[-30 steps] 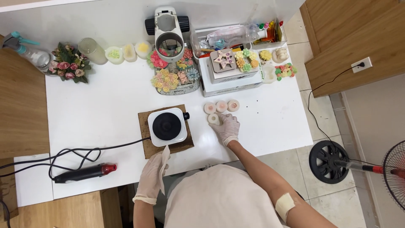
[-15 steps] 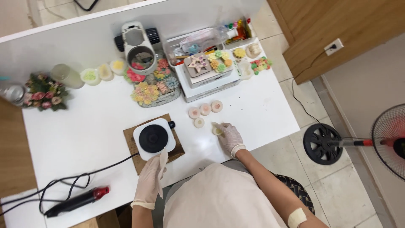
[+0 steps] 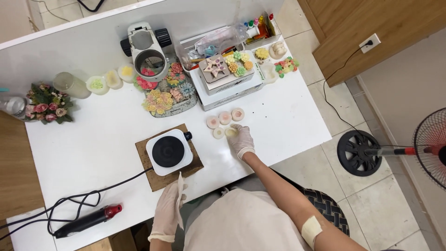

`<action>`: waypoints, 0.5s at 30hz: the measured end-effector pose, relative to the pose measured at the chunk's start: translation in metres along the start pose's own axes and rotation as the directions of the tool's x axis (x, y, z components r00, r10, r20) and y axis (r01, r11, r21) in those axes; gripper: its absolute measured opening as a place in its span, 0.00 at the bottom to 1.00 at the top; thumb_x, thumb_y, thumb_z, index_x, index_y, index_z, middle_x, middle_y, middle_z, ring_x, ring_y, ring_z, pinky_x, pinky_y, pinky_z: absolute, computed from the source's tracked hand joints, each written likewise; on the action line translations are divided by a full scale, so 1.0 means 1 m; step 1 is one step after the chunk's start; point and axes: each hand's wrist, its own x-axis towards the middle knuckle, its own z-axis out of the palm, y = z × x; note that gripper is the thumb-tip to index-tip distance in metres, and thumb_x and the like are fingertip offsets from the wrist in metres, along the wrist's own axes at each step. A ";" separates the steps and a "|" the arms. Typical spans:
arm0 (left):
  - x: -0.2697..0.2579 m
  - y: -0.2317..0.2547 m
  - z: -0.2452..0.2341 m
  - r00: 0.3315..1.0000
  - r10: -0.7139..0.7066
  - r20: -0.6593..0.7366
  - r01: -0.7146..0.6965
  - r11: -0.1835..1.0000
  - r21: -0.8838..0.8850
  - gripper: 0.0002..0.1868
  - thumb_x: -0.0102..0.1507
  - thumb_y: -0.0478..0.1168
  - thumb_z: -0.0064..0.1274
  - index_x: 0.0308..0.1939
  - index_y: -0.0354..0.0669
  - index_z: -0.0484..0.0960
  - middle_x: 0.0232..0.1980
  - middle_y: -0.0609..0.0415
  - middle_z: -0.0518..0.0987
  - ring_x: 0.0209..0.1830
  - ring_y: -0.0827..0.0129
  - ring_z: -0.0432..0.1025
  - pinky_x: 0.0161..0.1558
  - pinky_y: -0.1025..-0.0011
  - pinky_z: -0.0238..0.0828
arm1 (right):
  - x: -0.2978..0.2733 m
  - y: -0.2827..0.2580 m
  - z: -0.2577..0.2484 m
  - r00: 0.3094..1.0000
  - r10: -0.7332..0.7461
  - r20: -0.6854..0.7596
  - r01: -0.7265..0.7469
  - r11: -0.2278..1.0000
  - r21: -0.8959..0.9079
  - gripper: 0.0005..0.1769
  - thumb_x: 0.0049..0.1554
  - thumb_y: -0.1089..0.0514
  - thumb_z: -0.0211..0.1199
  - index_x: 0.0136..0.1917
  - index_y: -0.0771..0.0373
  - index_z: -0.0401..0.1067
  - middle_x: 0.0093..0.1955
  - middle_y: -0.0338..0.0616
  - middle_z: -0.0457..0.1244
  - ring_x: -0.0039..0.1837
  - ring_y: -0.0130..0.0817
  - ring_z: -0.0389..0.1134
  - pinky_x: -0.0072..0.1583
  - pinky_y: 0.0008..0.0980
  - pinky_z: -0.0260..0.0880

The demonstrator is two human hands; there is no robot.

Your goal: The recorder prepares decorative candles by melting wax and cleaning small candle elements.

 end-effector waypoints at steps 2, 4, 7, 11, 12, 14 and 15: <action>-0.002 -0.007 -0.006 1.000 0.026 -0.009 -0.026 1.000 -0.004 0.24 0.72 0.50 0.41 0.59 0.35 0.80 0.47 0.56 0.81 0.36 0.74 0.66 0.37 0.78 0.63 | 0.003 0.003 0.009 1.000 -0.004 -0.016 0.004 1.000 0.020 0.27 0.53 0.49 0.68 0.66 0.52 0.72 0.65 0.51 0.61 0.62 0.52 0.68 0.65 0.40 0.68; -0.003 -0.008 -0.006 0.994 -0.095 -0.062 0.093 0.995 -0.036 0.24 0.70 0.51 0.42 0.61 0.40 0.79 0.49 0.56 0.82 0.37 0.74 0.66 0.37 0.79 0.63 | 0.008 0.008 0.016 0.998 -0.036 -0.046 0.039 0.996 0.075 0.28 0.53 0.53 0.68 0.67 0.55 0.70 0.64 0.52 0.60 0.62 0.50 0.67 0.65 0.39 0.68; 0.007 -0.016 -0.011 0.990 -0.125 -0.068 0.125 0.992 0.006 0.23 0.69 0.51 0.43 0.63 0.44 0.77 0.51 0.60 0.81 0.38 0.77 0.66 0.39 0.82 0.63 | 0.012 0.010 0.023 0.993 -0.082 -0.085 0.094 0.983 0.156 0.29 0.54 0.56 0.68 0.67 0.61 0.68 0.63 0.55 0.60 0.63 0.49 0.66 0.66 0.38 0.67; 0.064 -0.076 -0.044 0.984 -0.172 -0.051 0.173 0.985 0.000 0.24 0.72 0.50 0.44 0.66 0.42 0.80 0.52 0.51 0.79 0.39 0.68 0.59 0.36 0.75 0.51 | 0.021 0.030 0.035 0.984 -0.125 -0.126 0.154 0.953 0.260 0.33 0.51 0.60 0.68 0.68 0.66 0.64 0.64 0.56 0.59 0.63 0.47 0.66 0.66 0.37 0.67; 0.072 -0.085 -0.048 0.903 0.417 0.103 -0.415 0.784 0.461 0.25 0.67 0.42 0.44 0.68 0.37 0.74 0.58 0.47 0.76 0.50 0.63 0.64 0.45 0.76 0.60 | 0.018 0.034 0.032 0.984 -0.137 -0.115 0.163 0.949 0.270 0.37 0.50 0.60 0.69 0.70 0.67 0.61 0.65 0.56 0.58 0.63 0.46 0.65 0.66 0.37 0.67; 0.077 -0.085 -0.040 0.507 0.724 0.468 -0.757 0.114 0.643 0.29 0.63 0.33 0.42 0.70 0.33 0.67 0.65 0.44 0.73 0.61 0.58 0.69 0.54 0.76 0.68 | 0.012 0.044 0.028 0.981 -0.165 -0.103 0.187 0.942 0.278 0.40 0.49 0.61 0.69 0.72 0.68 0.58 0.65 0.56 0.57 0.63 0.46 0.64 0.65 0.37 0.67; 0.073 -0.078 -0.028 0.626 0.672 0.396 -0.653 0.174 0.737 0.25 0.64 0.35 0.42 0.67 0.37 0.70 0.65 0.45 0.74 0.64 0.58 0.69 0.59 0.73 0.68 | 0.008 0.050 0.028 0.982 -0.171 -0.082 0.187 0.946 0.265 0.41 0.50 0.60 0.69 0.73 0.67 0.57 0.66 0.56 0.56 0.62 0.45 0.64 0.66 0.36 0.66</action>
